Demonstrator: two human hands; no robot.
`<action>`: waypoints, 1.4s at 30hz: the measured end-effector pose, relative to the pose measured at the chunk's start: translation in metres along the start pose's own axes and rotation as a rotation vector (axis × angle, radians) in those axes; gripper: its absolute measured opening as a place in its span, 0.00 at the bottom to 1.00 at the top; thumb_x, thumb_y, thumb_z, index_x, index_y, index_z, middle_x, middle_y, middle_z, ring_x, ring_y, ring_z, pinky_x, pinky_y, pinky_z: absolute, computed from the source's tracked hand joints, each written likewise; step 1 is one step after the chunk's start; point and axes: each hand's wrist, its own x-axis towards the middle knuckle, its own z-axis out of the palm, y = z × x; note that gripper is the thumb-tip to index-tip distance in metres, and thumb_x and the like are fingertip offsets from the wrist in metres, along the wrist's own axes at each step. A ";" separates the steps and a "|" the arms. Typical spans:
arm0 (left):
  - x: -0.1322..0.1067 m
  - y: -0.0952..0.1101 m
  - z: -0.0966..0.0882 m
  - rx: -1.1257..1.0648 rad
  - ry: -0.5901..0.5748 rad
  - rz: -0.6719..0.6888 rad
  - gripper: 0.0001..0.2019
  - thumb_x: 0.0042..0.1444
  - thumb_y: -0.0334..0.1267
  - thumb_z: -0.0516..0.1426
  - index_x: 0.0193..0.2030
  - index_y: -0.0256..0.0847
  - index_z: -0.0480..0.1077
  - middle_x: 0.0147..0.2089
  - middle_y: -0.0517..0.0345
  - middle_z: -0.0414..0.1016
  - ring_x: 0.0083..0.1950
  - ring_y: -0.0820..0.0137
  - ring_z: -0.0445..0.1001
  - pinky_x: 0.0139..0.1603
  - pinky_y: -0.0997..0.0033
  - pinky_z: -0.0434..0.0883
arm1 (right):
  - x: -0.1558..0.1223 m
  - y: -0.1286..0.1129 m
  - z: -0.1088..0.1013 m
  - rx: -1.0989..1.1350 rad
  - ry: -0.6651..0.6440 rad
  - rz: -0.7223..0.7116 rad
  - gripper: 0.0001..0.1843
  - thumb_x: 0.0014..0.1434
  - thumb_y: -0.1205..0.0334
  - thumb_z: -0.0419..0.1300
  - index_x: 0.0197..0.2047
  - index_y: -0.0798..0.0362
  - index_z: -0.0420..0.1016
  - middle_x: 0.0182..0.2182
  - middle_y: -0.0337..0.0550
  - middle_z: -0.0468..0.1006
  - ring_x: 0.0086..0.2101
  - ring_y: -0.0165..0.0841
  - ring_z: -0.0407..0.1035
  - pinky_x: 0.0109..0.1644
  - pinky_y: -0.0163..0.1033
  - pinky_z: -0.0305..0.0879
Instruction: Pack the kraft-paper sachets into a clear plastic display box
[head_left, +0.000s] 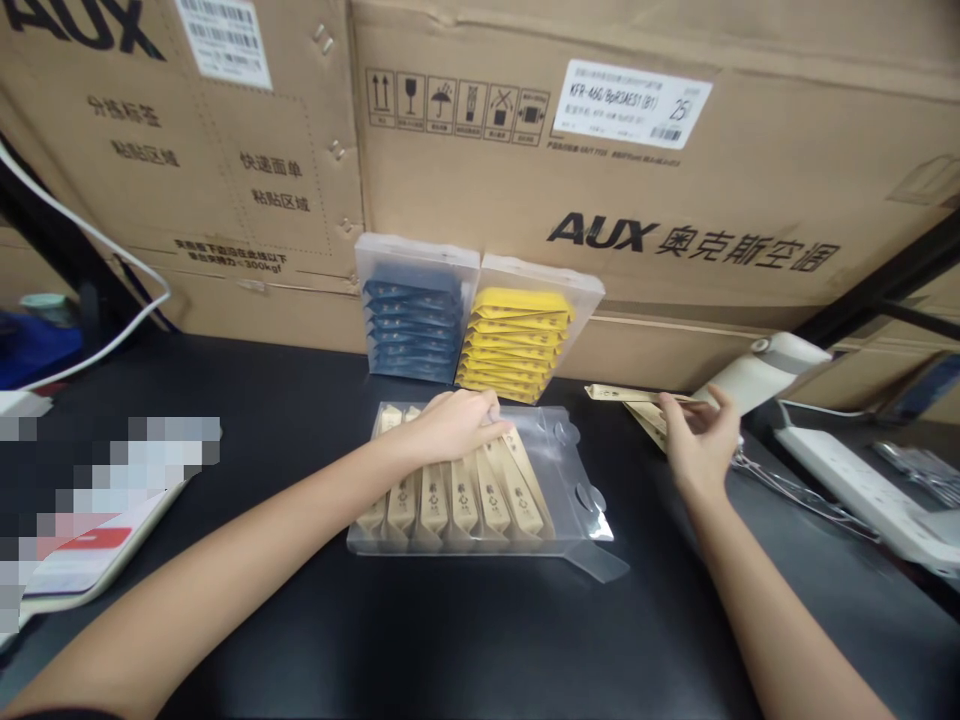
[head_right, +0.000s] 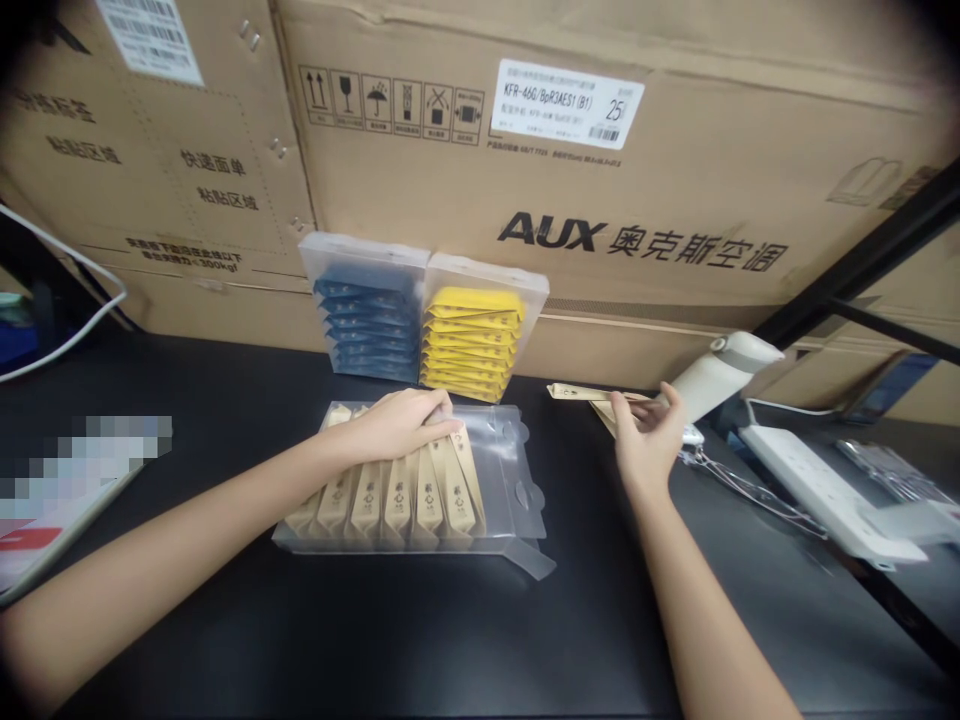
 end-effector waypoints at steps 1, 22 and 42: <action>0.000 0.000 0.000 0.003 0.001 0.002 0.17 0.63 0.51 0.47 0.41 0.40 0.67 0.43 0.50 0.76 0.45 0.60 0.74 0.43 0.65 0.67 | 0.001 -0.002 0.001 0.097 0.008 0.056 0.29 0.45 0.52 0.66 0.48 0.49 0.62 0.31 0.38 0.69 0.36 0.38 0.71 0.48 0.47 0.69; 0.000 -0.002 0.001 -0.008 -0.006 0.000 0.18 0.63 0.52 0.47 0.41 0.39 0.67 0.43 0.50 0.76 0.45 0.59 0.74 0.44 0.63 0.66 | -0.012 -0.029 0.005 0.368 -0.618 0.592 0.19 0.48 0.49 0.58 0.40 0.51 0.75 0.25 0.41 0.76 0.24 0.33 0.68 0.27 0.37 0.64; 0.000 -0.002 0.001 -0.025 -0.008 -0.018 0.17 0.62 0.52 0.48 0.41 0.41 0.67 0.43 0.51 0.76 0.44 0.59 0.74 0.43 0.63 0.66 | -0.017 -0.022 0.006 0.305 -0.830 0.672 0.20 0.52 0.62 0.53 0.49 0.51 0.73 0.42 0.46 0.82 0.37 0.41 0.76 0.47 0.47 0.68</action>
